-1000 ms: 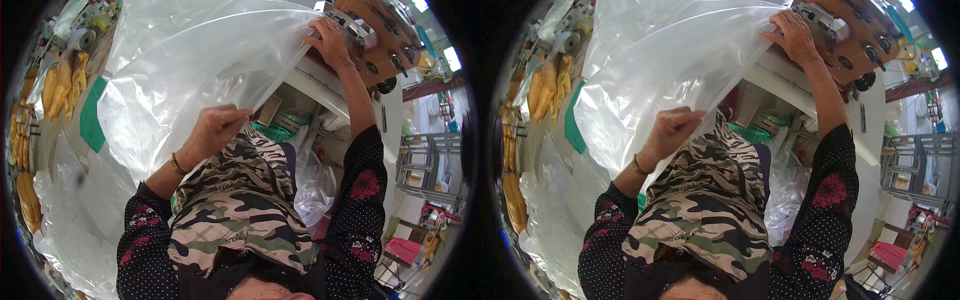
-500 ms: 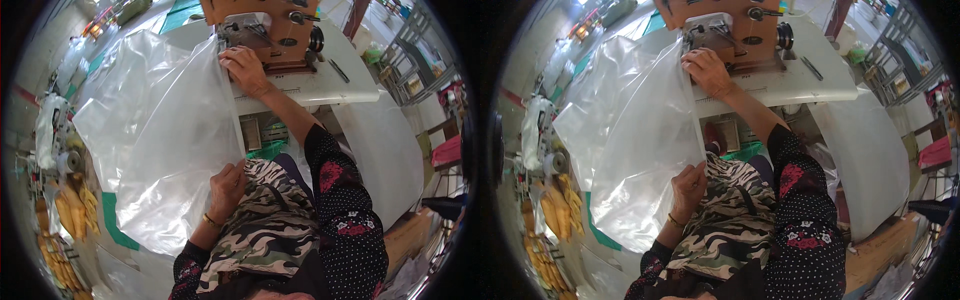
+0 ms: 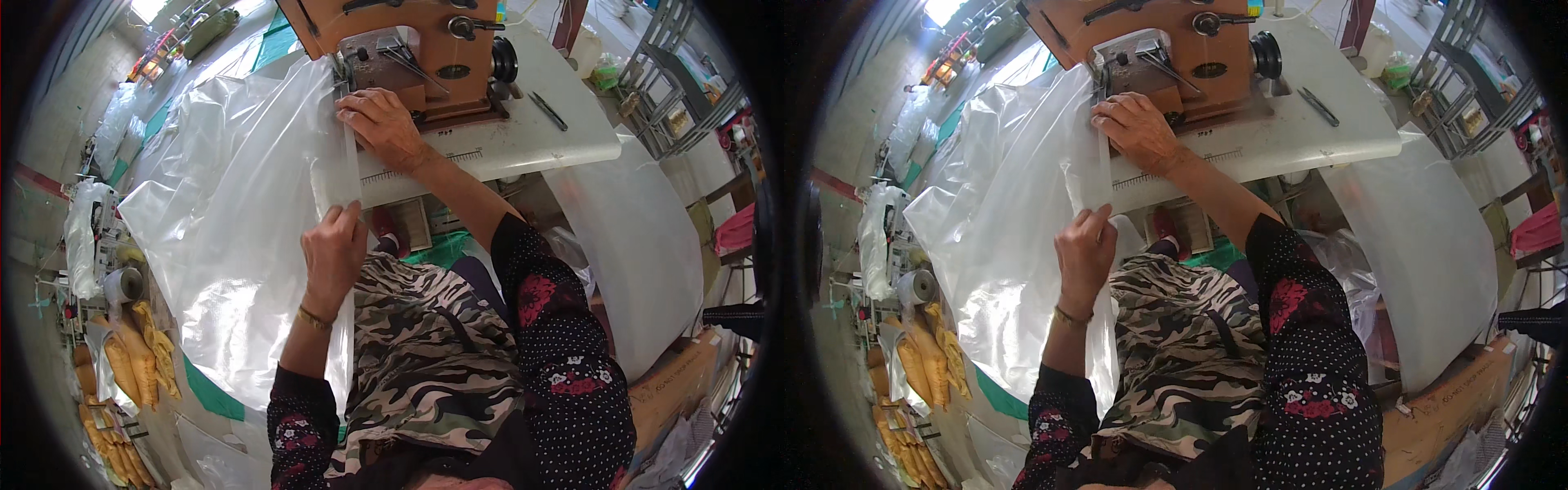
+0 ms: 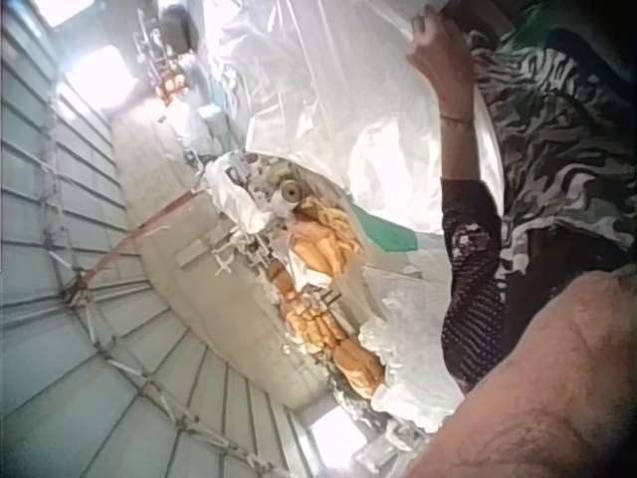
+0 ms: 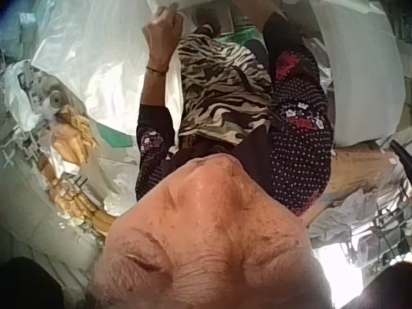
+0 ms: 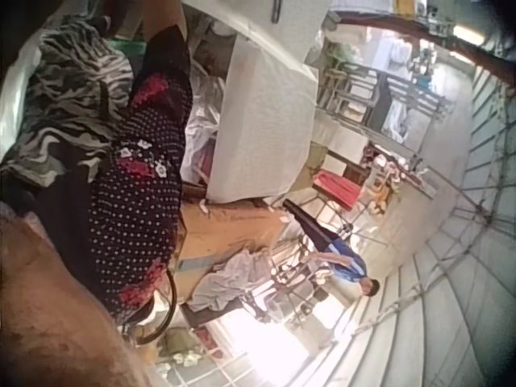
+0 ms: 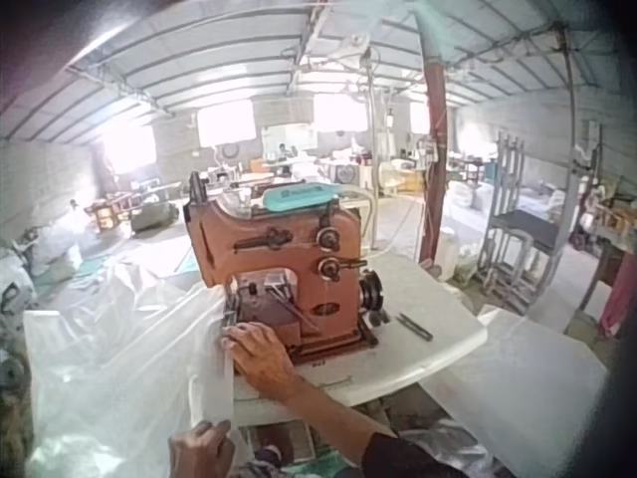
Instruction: Sewing a large clear plastic sheet using an industrial sewing machine.
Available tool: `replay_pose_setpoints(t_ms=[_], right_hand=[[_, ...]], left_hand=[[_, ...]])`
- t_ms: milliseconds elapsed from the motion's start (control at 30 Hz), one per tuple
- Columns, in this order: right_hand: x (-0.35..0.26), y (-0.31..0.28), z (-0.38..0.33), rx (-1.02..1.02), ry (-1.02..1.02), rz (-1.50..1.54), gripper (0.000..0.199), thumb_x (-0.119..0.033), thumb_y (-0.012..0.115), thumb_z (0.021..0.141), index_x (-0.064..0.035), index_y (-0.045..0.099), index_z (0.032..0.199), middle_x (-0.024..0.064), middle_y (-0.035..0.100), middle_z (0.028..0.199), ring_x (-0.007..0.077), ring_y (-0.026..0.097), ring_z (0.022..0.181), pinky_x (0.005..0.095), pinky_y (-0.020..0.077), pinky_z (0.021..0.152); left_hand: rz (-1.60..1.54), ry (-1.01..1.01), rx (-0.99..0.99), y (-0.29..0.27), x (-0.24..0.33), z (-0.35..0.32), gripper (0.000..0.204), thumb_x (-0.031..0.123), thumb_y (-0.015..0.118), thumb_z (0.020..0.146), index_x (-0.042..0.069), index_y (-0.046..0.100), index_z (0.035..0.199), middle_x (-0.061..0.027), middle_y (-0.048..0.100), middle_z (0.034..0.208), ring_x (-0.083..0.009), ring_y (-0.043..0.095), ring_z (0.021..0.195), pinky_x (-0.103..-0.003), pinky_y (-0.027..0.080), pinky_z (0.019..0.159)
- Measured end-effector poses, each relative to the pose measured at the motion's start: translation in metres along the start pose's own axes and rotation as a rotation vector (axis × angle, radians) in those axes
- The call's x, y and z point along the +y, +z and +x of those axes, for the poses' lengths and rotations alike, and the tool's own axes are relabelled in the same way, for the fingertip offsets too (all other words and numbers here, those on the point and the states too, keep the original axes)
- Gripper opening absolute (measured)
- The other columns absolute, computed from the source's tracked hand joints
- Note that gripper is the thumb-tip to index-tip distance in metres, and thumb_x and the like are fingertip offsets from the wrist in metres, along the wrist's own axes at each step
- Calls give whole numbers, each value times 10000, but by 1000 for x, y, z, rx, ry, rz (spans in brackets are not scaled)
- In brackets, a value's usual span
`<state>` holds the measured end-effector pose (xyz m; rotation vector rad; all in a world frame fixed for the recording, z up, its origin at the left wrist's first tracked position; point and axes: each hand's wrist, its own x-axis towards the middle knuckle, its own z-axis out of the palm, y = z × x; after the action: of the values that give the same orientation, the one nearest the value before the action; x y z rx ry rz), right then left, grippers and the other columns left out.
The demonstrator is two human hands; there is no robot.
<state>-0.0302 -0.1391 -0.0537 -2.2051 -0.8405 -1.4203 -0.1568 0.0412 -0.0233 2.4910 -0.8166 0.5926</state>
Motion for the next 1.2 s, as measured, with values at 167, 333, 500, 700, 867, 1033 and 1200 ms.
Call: replay_pose_setpoints(t_ms=[167,333,500,700,867,1033,1200], right_hand=[[0,2,-5,-29,13,-12,298,-148,589,789,-75,586,1078,55,548,1214,259,479,1168,419,355,1030],[-1,1,-1,-60,17,7,355,-160,625,758,-78,578,1100,58,547,1226,261,482,1168,419,359,1022],[-1,2,2,-56,12,5,415,-157,643,752,-82,555,1151,60,534,1272,262,479,1195,426,345,1048],[-15,-22,-26,26,97,166,513,-28,590,780,-34,483,1282,125,524,1293,334,494,1166,457,368,1000],[-128,-54,-108,-14,539,408,443,-70,627,843,21,491,1255,203,548,1199,346,535,1101,410,396,960],[-190,11,-202,-19,1089,557,347,-109,645,868,28,532,1165,183,595,1053,315,586,990,376,455,837],[-200,-9,-195,-224,839,597,138,-111,566,897,14,558,953,230,570,894,428,535,855,483,411,745]], left_hand=[[136,18,-97,6,-9,46,69,111,574,817,43,583,814,-152,582,755,-360,612,673,-465,482,590],[175,28,-5,31,-30,84,77,111,592,809,38,572,796,-155,607,785,-379,616,694,-480,483,622],[7,-42,120,31,-33,82,176,148,623,822,26,603,946,-148,628,873,-354,626,792,-471,485,684],[130,-90,267,20,-3,-54,539,98,685,801,10,486,1294,-177,571,1086,-326,577,926,-418,476,811],[-89,-488,222,16,2,-176,516,72,717,781,12,516,1252,-144,581,1009,-274,576,845,-373,481,749],[-230,-648,244,5,3,-199,357,95,759,771,3,589,1071,-46,575,782,-151,545,676,-281,458,637],[-730,-714,362,-39,24,-183,88,36,704,833,6,622,831,90,458,566,5,400,558,-174,322,502]])
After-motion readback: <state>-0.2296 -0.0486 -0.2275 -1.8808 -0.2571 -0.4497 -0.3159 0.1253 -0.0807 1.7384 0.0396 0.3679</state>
